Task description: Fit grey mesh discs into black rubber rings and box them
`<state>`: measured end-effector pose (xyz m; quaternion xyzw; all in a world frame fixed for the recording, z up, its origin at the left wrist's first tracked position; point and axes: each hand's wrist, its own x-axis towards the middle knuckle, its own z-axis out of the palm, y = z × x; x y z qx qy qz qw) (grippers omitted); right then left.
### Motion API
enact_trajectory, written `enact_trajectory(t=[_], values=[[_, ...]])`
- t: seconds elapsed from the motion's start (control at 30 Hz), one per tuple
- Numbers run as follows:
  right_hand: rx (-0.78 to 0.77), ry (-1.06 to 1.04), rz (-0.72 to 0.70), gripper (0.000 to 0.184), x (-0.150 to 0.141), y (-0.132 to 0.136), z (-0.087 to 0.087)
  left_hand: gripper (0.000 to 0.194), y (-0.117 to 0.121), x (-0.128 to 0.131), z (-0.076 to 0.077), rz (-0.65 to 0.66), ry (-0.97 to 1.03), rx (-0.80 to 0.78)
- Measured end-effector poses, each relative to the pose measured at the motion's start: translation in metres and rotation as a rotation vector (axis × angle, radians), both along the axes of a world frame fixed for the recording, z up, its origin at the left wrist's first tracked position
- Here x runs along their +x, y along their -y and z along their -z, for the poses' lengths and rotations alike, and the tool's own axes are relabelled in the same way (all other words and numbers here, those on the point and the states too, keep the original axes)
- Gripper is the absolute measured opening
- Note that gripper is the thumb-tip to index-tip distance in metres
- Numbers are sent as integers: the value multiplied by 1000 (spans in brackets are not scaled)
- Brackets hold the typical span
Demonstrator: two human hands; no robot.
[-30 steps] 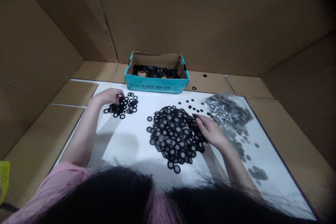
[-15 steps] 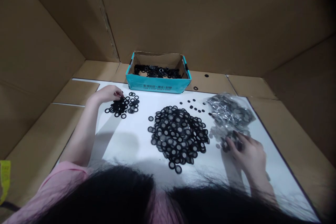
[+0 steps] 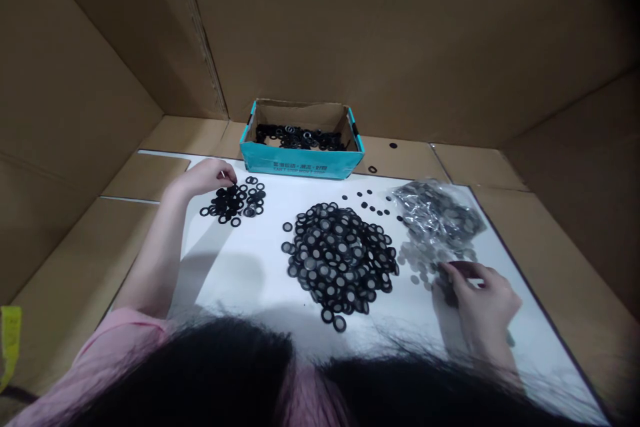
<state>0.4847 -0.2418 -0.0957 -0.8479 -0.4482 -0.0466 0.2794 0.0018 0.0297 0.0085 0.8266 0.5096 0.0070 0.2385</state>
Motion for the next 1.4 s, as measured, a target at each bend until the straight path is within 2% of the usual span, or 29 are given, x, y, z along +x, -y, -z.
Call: enact_trajectory(t=[0.1, 0.23, 0.43, 0.5, 0.57, 0.73, 0.87, 1.1, 1.27, 1.4], values=[[67, -141, 30, 23, -8, -3, -19, 24, 5, 5, -3, 2, 66, 1], [129, -317, -31, 17, -30, -16, -49, 26, 19, 22, -13, 74, 224, -48], [309, -527, -234, 22, -89, -55, -85, 27, 43, 69, -45, 205, 482, -136], [339, -553, -302, 19, -113, -68, -96, 20, 51, 86, -57, 289, 615, -165], [378, -566, -456, 13, -135, -80, -107, 15, 60, 100, -67, 362, 729, -184], [360, -570, -708, 15, -174, -96, -130, 15, 76, 116, -74, 429, 891, -351], [404, -573, -782, 16, -185, -99, -138, 12, 80, 118, -73, 424, 949, -502], [437, -424, -824, 15, -188, -104, -141, 13, 80, 120, -71, 400, 1010, -605], [439, -223, -911, 16, -187, -107, -144, 21, 79, 123, -69, 418, 1003, -622], [408, -225, -939, 16, -186, -106, -144, 16, 80, 123, -67, 431, 990, -581]])
